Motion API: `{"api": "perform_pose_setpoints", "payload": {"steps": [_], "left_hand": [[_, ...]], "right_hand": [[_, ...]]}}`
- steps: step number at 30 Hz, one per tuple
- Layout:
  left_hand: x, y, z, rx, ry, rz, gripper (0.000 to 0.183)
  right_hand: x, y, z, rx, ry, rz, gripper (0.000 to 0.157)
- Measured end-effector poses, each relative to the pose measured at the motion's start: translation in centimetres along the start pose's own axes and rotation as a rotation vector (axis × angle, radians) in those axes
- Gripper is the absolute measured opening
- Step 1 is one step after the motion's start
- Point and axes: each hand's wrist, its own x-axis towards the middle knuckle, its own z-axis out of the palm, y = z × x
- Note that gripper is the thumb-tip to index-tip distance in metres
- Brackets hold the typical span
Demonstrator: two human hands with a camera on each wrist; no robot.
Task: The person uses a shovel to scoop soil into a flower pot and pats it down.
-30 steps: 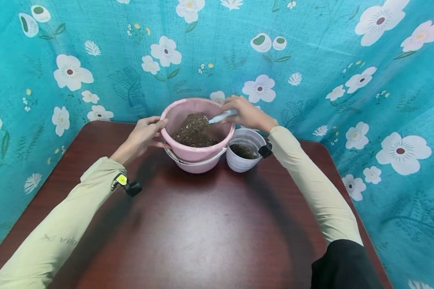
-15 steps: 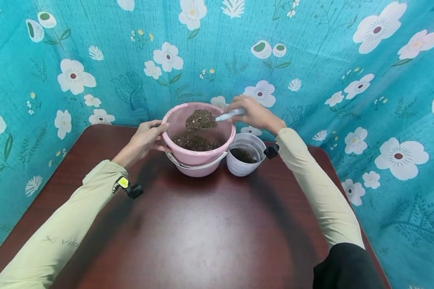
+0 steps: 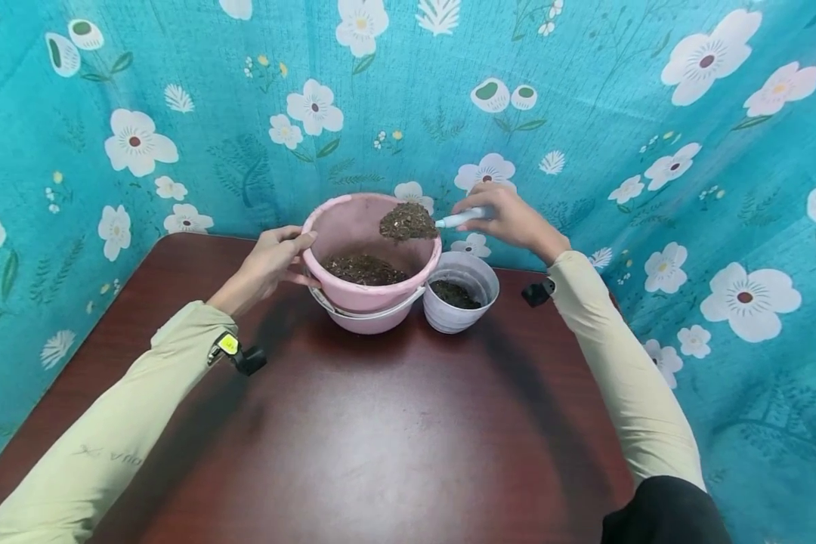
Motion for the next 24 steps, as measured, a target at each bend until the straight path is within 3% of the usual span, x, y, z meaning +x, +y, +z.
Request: {"api": "perform_pose_setpoints", "payload": {"steps": [6,15,24], "left_hand": [[-0.1,0.0,-0.1,-0.017,-0.013,-0.008,0.057],[-0.2,0.1,-0.2,-0.003,-0.015,-0.004,0.057],[0.0,0.1,-0.2,0.001,-0.029,-0.021,0.058]], "right_hand": [[-2.0,1.0,-0.4,-0.001,0.044,0.026,0.025],[-4.9,2.1,-1.8,-0.021,0.034,0.104,0.024],[-7.7,3.8,-2.5,-0.050,0.036,0.271,0.020]]}}
